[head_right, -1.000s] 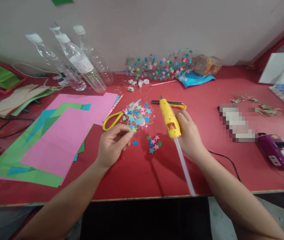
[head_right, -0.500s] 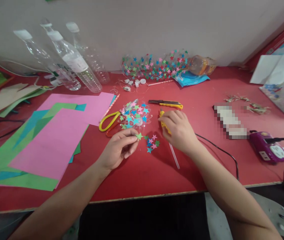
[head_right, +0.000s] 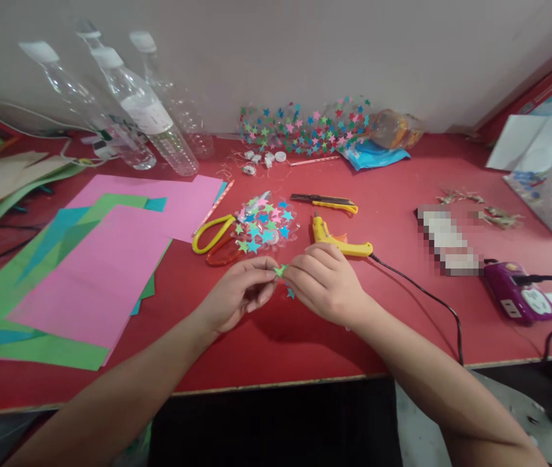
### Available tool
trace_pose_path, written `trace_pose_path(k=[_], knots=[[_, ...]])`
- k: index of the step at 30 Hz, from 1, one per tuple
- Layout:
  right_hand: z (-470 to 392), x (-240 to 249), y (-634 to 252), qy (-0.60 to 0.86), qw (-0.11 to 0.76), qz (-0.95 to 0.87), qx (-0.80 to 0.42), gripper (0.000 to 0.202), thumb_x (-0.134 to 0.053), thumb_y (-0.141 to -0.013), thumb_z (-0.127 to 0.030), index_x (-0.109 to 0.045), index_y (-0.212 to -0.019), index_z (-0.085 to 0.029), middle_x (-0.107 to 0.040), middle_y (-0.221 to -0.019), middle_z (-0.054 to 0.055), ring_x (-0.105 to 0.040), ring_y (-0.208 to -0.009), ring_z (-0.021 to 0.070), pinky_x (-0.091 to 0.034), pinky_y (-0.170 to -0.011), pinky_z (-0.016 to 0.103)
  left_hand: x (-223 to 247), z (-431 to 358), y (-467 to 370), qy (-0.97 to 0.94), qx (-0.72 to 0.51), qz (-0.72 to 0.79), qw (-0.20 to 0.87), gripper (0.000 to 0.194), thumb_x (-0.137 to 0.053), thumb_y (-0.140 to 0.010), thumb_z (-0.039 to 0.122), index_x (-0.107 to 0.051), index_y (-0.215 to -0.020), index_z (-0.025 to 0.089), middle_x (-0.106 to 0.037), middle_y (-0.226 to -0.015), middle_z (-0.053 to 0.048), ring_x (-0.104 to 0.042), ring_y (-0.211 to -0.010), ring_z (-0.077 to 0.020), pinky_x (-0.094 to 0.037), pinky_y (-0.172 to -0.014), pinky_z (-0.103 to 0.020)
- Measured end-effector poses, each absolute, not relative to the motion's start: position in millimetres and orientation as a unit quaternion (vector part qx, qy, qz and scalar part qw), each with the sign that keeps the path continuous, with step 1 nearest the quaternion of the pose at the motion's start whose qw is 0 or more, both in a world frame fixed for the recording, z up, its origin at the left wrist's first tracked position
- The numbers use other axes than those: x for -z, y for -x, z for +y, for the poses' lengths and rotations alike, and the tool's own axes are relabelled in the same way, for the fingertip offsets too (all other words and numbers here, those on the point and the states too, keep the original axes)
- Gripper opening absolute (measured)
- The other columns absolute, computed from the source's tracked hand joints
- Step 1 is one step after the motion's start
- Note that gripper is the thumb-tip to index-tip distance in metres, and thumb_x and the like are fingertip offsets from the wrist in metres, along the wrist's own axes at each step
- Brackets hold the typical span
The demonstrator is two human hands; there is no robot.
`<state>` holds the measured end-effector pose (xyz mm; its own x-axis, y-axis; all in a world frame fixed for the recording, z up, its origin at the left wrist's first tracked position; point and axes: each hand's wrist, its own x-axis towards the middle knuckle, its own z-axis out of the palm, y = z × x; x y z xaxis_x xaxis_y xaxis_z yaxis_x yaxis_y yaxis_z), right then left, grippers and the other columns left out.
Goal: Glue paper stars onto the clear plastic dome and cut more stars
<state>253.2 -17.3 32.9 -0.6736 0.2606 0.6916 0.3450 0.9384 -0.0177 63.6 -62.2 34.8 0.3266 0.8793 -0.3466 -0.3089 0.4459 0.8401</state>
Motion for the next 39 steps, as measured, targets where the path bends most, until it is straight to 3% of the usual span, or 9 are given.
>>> trace_pose_path(k=[7, 14, 19, 28, 32, 39], knots=[[-16.2, -43.5, -248.1, 0.173, 0.361, -0.914, 0.061, 0.008, -0.058, -0.09, -0.01, -0.062, -0.089, -0.017, -0.068, -0.079, 0.005, -0.059, -0.072, 0.0163, -0.049, -0.073, 0.032, -36.7, -64.3, -62.3, -0.393, -0.423, 0.438, 0.689, 0.019, -0.056, -0.084, 0.032, -0.05, -0.072, 0.019, -0.048, -0.046, 0.008, -0.032, -0.034, -0.0032, -0.019, -0.034, -0.017], [-8.0, -69.2, -248.3, 0.293, 0.29, -0.91, -0.048, 0.015, -0.053, -0.097, -0.026, -0.063, -0.088, -0.017, -0.065, -0.064, -0.001, -0.052, -0.05, 0.0095, -0.039, -0.053, 0.023, -39.0, -68.8, -55.5, -0.563, -0.477, 0.549, 0.392, 0.016, -0.053, -0.088, 0.026, -0.065, -0.093, 0.017, -0.052, -0.061, 0.005, -0.048, -0.051, -0.0071, -0.036, -0.05, -0.019], [-2.8, -60.4, -245.1, 0.336, 0.287, -0.891, -0.106, 0.014, -0.055, -0.095, -0.027, -0.062, -0.086, -0.019, -0.056, -0.052, -0.007, -0.044, -0.042, 0.0059, -0.034, -0.048, 0.018, -34.7, -72.4, -56.8, -0.64, -0.41, 0.591, 0.27, 0.03, -0.052, -0.09, 0.025, -0.067, -0.114, 0.014, -0.04, -0.052, 0.008, -0.037, -0.045, -0.0078, -0.03, -0.049, -0.022], [-1.5, -39.1, -244.3, 0.298, 0.298, -0.899, -0.116, 0.012, -0.055, -0.095, -0.024, -0.06, -0.087, -0.018, -0.054, -0.051, -0.008, -0.045, -0.042, 0.0064, -0.035, -0.048, 0.02, -41.3, -76.1, -60.2, -0.664, -0.323, 0.603, 0.301, 0.048, -0.051, -0.092, 0.027, -0.052, -0.137, 0.011, -0.038, -0.049, 0.011, -0.031, -0.042, -0.0083, -0.027, -0.047, -0.022], [-0.9, -36.0, -243.1, 0.289, 0.285, -0.907, -0.114, 0.012, -0.054, -0.096, -0.023, -0.061, -0.089, -0.017, -0.059, -0.056, -0.005, -0.05, -0.046, 0.0075, -0.035, -0.049, 0.021, -38.1, -75.3, -60.3, -0.66, -0.316, 0.611, 0.303, 0.049, -0.053, -0.09, 0.027, -0.051, -0.137, 0.011, -0.041, -0.048, 0.01, -0.033, -0.04, -0.0078, -0.03, -0.047, -0.021], [1.0, -33.6, -238.0, 0.27, 0.299, -0.912, -0.08, 0.013, -0.05, -0.098, -0.022, -0.059, -0.091, -0.017, -0.053, -0.052, -0.007, -0.048, -0.043, 0.0076, -0.033, -0.046, 0.022, -34.9, -72.7, -57.9, -0.662, -0.31, 0.607, 0.31, 0.04, -0.051, -0.092, 0.025, -0.054, -0.129, 0.012, -0.041, -0.05, 0.011, -0.033, -0.041, -0.0071, -0.03, -0.047, -0.02]])
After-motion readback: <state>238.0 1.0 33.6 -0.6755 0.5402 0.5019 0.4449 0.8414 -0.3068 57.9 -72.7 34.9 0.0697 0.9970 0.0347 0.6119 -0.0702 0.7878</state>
